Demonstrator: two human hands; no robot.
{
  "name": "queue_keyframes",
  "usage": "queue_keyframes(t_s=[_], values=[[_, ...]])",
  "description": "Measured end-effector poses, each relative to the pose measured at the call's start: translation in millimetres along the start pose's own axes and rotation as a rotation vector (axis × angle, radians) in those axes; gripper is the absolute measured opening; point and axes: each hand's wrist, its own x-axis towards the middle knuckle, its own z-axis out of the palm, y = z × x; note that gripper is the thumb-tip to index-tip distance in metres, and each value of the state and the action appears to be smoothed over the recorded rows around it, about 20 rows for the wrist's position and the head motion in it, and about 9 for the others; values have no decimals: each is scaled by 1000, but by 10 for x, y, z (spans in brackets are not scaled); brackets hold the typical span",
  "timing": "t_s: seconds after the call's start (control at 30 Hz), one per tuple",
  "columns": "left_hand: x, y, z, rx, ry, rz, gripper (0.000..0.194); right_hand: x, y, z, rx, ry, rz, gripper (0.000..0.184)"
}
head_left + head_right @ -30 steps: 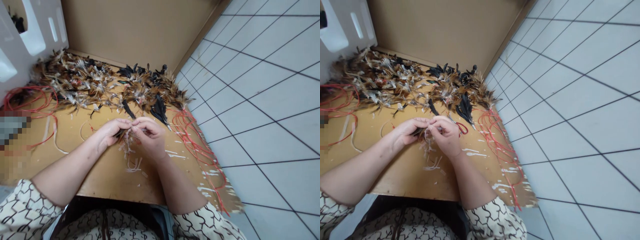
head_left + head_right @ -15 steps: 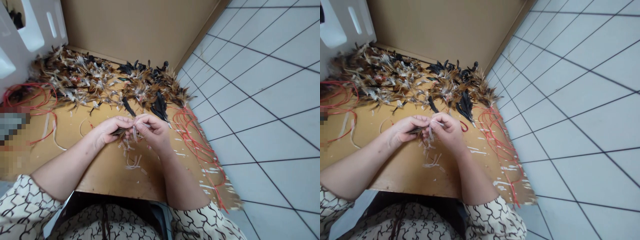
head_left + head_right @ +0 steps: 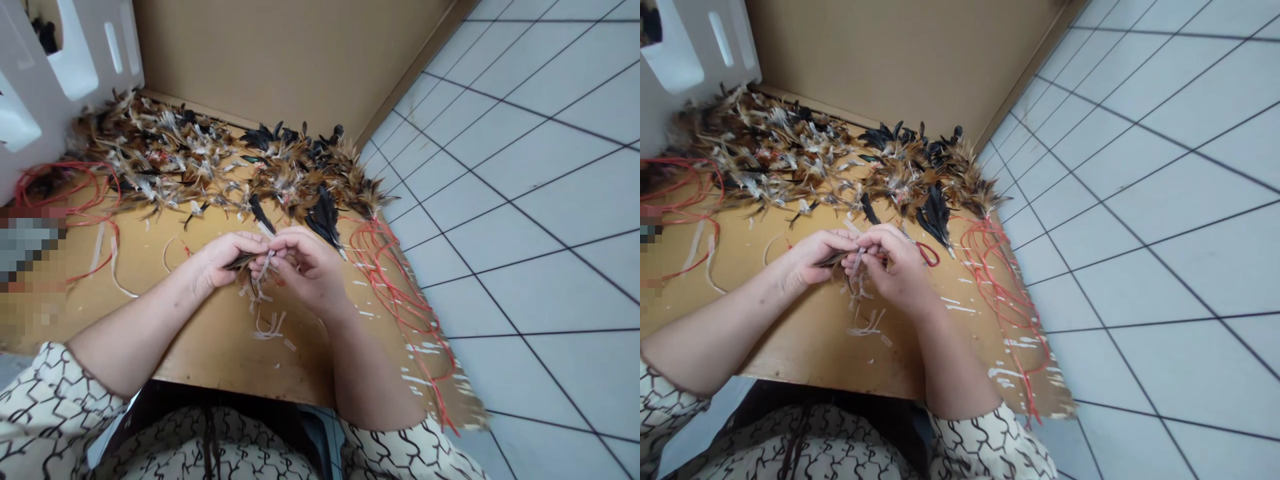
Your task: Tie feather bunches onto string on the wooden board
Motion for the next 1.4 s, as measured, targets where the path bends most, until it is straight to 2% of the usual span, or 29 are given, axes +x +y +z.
queue_keyframes(t_s=[0.17, 0.3, 0.43, 0.57, 0.73, 0.93, 1.1, 1.27, 1.4], values=[[3, -1, 7, -2, -33, -8, 6, 9, -10, -16, -235, -51, -172, 21], [1, -9, 17, -23, -57, -13, 6, 9, -7, -27, -291, -53, -233, 19], [-2, -10, 20, 1, -24, 7, 6, 10, 21, -4, -296, -9, -272, 17], [-5, 0, 5, 20, 9, 24, 3, -9, 67, 32, -288, 83, -262, 15], [-5, 2, -5, 93, 23, 38, 9, -37, 124, 75, -319, 170, -215, 12], [-1, -28, 44, 40, 91, 54, 4, -75, 184, 127, -482, 237, -307, 17], [-1, -44, 81, -25, 84, 58, 7, -101, 181, 157, -537, 274, -382, 24], [-8, -54, 103, -53, 37, 97, 15, -110, 146, 173, -494, 307, -339, 24], [1, -80, 124, -46, 87, 144, 17, -107, 150, 179, -482, 264, -300, 22]])
